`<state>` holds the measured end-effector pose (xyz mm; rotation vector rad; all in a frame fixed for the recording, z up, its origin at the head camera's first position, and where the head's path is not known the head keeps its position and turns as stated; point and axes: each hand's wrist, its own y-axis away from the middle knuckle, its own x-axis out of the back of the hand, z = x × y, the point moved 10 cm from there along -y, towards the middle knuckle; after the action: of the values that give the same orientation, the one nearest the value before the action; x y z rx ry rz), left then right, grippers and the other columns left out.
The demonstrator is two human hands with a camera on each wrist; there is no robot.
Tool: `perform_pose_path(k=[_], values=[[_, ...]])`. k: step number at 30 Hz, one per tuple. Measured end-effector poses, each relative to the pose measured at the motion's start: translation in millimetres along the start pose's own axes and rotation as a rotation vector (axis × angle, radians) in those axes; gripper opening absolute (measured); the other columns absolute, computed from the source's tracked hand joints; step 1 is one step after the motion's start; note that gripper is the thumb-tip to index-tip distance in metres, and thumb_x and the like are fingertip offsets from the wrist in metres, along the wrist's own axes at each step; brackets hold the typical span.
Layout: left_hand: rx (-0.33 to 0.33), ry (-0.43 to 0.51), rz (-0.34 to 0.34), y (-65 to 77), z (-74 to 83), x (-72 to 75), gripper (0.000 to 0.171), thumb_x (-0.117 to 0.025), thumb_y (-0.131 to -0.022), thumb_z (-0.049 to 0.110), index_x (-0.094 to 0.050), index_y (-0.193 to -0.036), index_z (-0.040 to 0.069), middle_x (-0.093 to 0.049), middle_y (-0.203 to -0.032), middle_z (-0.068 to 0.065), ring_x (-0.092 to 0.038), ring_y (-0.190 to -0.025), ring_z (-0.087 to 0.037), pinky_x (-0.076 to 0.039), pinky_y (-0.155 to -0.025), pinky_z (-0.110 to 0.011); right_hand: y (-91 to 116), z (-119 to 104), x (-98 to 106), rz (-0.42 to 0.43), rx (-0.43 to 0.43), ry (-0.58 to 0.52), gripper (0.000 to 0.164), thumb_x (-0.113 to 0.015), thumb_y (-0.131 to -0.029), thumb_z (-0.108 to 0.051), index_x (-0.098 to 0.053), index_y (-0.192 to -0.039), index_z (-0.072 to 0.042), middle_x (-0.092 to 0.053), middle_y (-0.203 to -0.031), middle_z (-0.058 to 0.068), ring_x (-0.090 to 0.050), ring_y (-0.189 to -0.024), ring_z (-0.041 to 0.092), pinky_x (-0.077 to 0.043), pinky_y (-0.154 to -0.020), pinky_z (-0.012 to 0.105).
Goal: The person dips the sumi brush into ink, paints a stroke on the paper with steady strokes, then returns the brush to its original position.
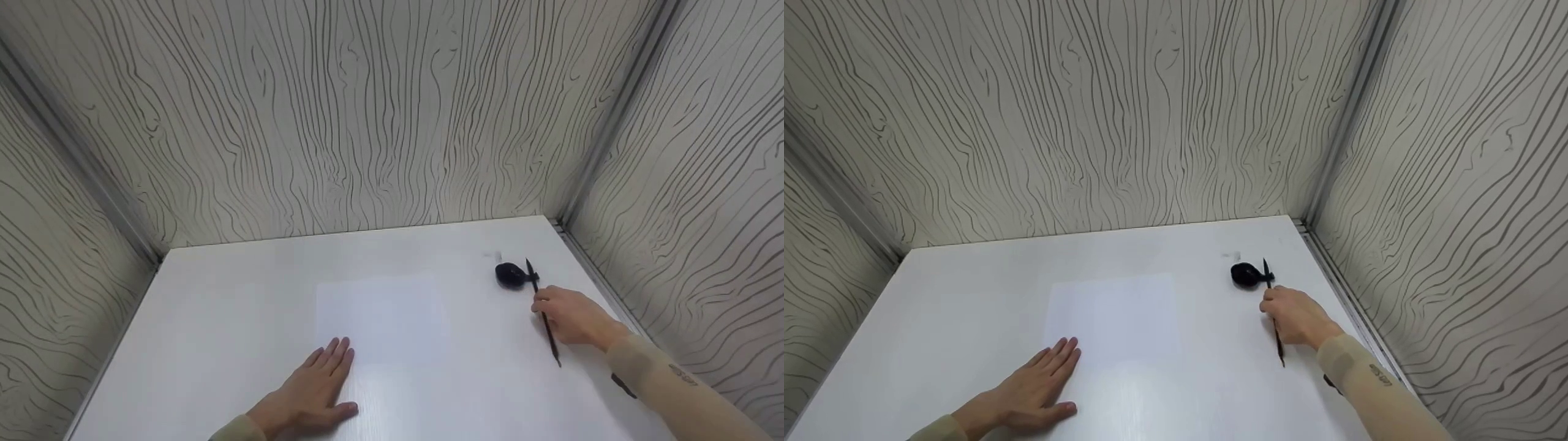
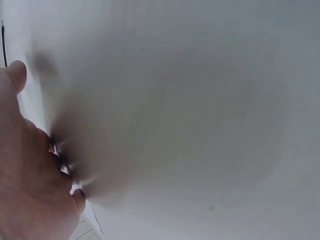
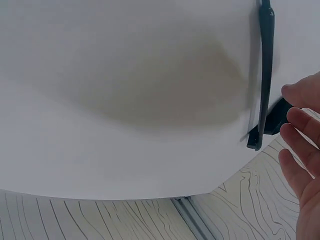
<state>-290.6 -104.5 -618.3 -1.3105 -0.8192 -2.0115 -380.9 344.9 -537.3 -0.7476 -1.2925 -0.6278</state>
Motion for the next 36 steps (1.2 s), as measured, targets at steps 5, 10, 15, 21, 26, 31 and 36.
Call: perform_pose_path(k=[5, 10, 15, 21, 26, 31, 36], values=[[0.019, 0.002, -0.011, 0.1, -1.9, -1.9, 0.105, -0.039, -0.108, 0.078, -0.021, -0.178, 0.002, -0.012, -0.191, -0.017, -0.015, -0.178, -0.042, -0.020, -0.142, -0.067, 4.0, -0.6, -1.2, 0.082, 0.091, 0.041, 0.026, -0.078, -0.086, 0.011, -0.080, -0.102, -0.010, -0.078, -0.111, 0.008, -0.075, -0.103, 0.031, -0.067, -0.091, 0.048], [0.023, -0.003, -0.011, -0.8, -3.6, -3.0, 0.106, -0.038, -0.107, 0.079, -0.020, -0.179, 0.004, -0.011, -0.191, -0.015, -0.014, -0.178, -0.041, -0.020, -0.142, -0.066, 8.1, 0.7, -4.2, 0.146, 0.168, 0.077, 0.029, -0.083, -0.080, 0.011, -0.078, -0.100, -0.010, -0.076, -0.109, 0.008, -0.073, -0.100, 0.030, -0.067, -0.088, 0.045], [0.022, -0.002, -0.006, -0.4, -3.1, -1.8, 0.105, -0.038, -0.107, 0.078, -0.021, -0.179, 0.003, -0.012, -0.191, -0.016, -0.015, -0.178, -0.041, -0.020, -0.142, -0.066, 8.8, -2.2, -8.8, 0.181, 0.241, 0.144, 0.030, -0.088, -0.079, 0.008, -0.077, -0.100, -0.009, -0.076, -0.109, 0.008, -0.073, -0.100, 0.028, -0.067, -0.088, 0.042], [0.015, -0.003, 0.003, 0.2, -2.4, -0.2, 0.104, -0.040, -0.108, 0.076, -0.022, -0.178, 0.002, -0.014, -0.191, -0.017, -0.016, -0.178, -0.042, -0.020, -0.142, -0.065, 8.1, -7.8, -13.1, 0.196, 0.298, 0.220, 0.028, -0.092, -0.079, 0.003, -0.078, -0.100, -0.009, -0.077, -0.107, 0.006, -0.073, -0.100, 0.025, -0.067, -0.090, 0.039], [0.003, -0.012, 0.019, 0.6, -1.4, 1.2, 0.104, -0.042, -0.108, 0.075, -0.023, -0.178, 0.000, -0.015, -0.190, -0.018, -0.018, -0.177, -0.043, -0.023, -0.142, -0.065, 7.0, -10.3, -15.1, 0.213, 0.351, 0.242, 0.031, -0.091, -0.075, 0.004, -0.077, -0.100, -0.009, -0.077, -0.104, 0.005, -0.073, -0.098, 0.025, -0.067, -0.090, 0.038], [-0.002, 0.011, 0.020, 0.4, -1.1, 0.2, 0.104, -0.043, -0.108, 0.074, -0.022, -0.178, 0.000, -0.014, -0.190, -0.019, -0.017, -0.177, -0.043, -0.021, -0.142, -0.066, 10.4, -10.9, -18.6, 0.241, 0.393, 0.260, 0.028, -0.085, -0.074, 0.004, -0.075, -0.098, -0.008, -0.075, -0.100, 0.004, -0.071, -0.094, 0.023, -0.066, -0.086, 0.036], [-0.001, 0.007, 0.018, 0.2, -1.7, -0.3, 0.104, -0.042, -0.108, 0.075, -0.022, -0.178, 0.000, -0.014, -0.190, -0.018, -0.017, -0.178, -0.043, -0.021, -0.142, -0.066, 10.6, -12.3, -20.7, 0.259, 0.416, 0.276, 0.028, -0.083, -0.074, 0.003, -0.074, -0.097, -0.009, -0.074, -0.098, 0.004, -0.072, -0.093, 0.024, -0.066, -0.085, 0.035]])
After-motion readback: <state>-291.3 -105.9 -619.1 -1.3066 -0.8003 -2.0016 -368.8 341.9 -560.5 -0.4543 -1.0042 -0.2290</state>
